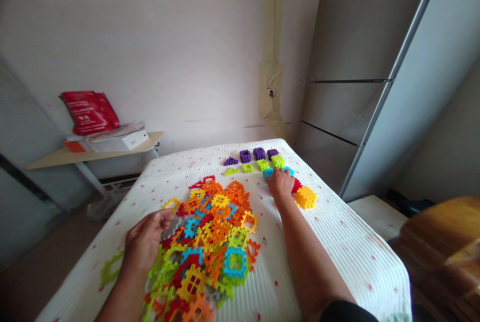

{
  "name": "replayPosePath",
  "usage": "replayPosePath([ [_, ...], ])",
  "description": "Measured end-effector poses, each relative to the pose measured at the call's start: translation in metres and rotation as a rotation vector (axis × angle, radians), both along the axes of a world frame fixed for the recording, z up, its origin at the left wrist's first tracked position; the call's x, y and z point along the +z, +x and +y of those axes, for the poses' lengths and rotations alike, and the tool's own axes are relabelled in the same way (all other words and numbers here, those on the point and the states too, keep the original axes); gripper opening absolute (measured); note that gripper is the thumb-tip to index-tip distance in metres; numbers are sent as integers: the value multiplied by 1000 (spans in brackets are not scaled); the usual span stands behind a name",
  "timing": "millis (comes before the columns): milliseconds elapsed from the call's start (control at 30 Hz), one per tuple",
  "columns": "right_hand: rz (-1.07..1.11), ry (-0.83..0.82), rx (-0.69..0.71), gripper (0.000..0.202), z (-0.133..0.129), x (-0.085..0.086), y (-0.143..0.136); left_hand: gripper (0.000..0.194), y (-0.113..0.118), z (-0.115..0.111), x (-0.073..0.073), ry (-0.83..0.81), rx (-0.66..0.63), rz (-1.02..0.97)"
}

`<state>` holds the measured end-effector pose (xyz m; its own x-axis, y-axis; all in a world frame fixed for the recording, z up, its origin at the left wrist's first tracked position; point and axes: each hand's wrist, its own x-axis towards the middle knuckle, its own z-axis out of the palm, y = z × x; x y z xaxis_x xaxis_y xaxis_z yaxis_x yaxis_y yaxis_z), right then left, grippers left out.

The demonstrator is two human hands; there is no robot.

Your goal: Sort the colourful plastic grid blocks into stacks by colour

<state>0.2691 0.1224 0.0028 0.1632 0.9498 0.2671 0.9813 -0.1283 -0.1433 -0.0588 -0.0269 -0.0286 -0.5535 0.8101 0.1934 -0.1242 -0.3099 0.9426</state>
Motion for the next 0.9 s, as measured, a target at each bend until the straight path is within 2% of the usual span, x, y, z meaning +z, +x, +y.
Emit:
replayPosePath([
  [333,28,1,-12,45,0,-3,-4,30,-1,0,0,-5,4,-2],
  [567,12,-8,-12,39,5,-10,-1,29,-2,0,-2,-6,-1,-8],
  [900,-4,-32,-39,37,7,-8,-1,29,-2,1,-1,-14,-2,-39],
])
